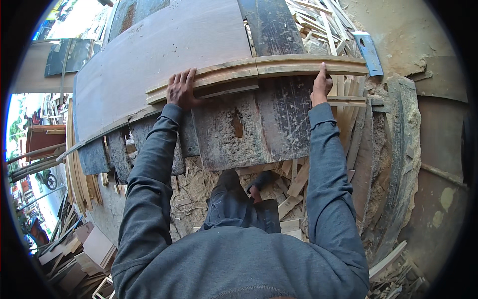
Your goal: Measuring and cutting pieces of wood using a table saw, measuring tape, and pencil.
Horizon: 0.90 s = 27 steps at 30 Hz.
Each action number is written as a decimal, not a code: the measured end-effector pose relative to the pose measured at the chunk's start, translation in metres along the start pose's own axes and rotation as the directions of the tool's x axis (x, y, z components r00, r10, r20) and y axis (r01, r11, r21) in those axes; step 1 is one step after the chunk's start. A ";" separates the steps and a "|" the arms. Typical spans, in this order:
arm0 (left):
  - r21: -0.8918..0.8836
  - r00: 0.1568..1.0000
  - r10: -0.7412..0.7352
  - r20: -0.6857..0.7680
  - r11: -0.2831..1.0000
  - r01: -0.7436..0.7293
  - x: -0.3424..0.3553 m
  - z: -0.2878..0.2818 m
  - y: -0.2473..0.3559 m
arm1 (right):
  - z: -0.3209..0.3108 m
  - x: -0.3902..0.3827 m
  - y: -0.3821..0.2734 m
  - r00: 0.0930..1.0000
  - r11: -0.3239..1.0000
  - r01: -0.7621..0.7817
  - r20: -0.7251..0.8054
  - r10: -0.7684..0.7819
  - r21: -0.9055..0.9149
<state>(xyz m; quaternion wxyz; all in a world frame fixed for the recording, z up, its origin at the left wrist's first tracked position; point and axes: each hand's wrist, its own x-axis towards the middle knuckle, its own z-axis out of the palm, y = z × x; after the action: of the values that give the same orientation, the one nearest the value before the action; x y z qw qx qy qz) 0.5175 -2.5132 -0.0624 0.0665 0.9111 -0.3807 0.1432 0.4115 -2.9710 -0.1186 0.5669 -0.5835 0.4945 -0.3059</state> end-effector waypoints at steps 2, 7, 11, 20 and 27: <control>0.001 1.000 -0.004 -0.012 1.000 0.004 -0.001 0.000 0.000 | -0.003 -0.004 0.001 1.000 1.000 0.004 0.002 -0.004 -0.018; -0.004 0.999 0.005 -0.036 1.000 -0.005 -0.003 0.002 0.002 | -0.004 -0.006 -0.002 0.998 0.999 0.044 0.043 -0.044 0.016; 0.024 0.999 0.005 -0.036 1.000 -0.004 -0.005 0.004 0.002 | -0.001 -0.010 -0.001 0.994 0.993 0.107 -0.012 -0.106 0.053; -0.003 1.000 -0.015 -0.026 1.000 0.015 -0.001 0.002 0.002 | -0.015 0.026 -0.005 0.931 0.842 -0.329 0.295 0.214 0.428; -0.007 1.000 -0.008 -0.024 1.000 0.007 0.026 0.009 -0.017 | -0.008 0.072 -0.017 0.863 0.804 -0.430 0.450 0.231 0.411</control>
<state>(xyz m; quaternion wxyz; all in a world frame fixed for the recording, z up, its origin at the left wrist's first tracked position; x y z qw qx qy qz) 0.5490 -2.5207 -0.0626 0.0748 0.9105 -0.3769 0.1525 0.4311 -3.0425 -0.1152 0.8273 -0.3673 0.3757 -0.1990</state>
